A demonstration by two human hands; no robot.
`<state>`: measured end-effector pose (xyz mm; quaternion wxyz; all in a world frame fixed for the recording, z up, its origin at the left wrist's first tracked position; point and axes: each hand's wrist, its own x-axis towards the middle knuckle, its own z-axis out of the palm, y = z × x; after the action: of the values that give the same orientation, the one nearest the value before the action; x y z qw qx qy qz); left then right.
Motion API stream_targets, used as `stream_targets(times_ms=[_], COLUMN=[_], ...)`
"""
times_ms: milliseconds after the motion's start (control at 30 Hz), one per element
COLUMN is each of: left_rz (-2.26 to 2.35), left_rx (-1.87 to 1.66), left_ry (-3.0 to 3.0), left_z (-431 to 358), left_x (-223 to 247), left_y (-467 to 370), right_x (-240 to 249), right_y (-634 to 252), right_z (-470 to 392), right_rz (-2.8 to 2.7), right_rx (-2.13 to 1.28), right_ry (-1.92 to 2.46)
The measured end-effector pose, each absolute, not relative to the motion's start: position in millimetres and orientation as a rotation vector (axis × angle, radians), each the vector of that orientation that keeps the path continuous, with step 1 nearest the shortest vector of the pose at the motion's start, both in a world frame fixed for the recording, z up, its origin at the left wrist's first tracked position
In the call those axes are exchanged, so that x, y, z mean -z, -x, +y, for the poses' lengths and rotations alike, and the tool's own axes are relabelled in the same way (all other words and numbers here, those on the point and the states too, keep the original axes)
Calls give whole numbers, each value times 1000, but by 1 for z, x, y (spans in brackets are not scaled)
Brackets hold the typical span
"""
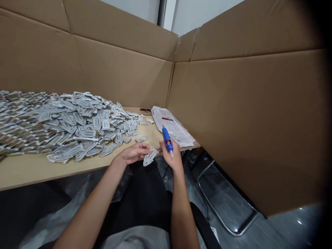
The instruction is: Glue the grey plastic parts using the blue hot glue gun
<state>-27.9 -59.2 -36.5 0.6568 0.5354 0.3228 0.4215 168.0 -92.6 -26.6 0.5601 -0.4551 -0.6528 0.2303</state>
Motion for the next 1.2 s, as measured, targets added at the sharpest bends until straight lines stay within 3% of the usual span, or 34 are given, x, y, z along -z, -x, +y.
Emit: stream_targets(times_ms=[100, 433, 767, 1100, 1200], left_rz=[724, 719, 665, 693, 665], left_rx=[-776, -749, -755, -776, -822], left_ry=[-1168, -1081, -1048, -1107, -1072], left_z=[-58, -57, -53, -54, -52], left_x=[36, 36, 40, 42, 43], left_y=[28, 29, 31, 32, 32], right_x=[28, 34, 30, 27, 28], right_y=[-161, -163, -176, -164, -173], right_z=[-89, -90, -91, -95, -95], right_rz=[-1462, -1364, -1515, -1480, -1532], right_rx=[-735, -1162, -761, -968, -856], right_ry=[956, 555, 978, 742, 862])
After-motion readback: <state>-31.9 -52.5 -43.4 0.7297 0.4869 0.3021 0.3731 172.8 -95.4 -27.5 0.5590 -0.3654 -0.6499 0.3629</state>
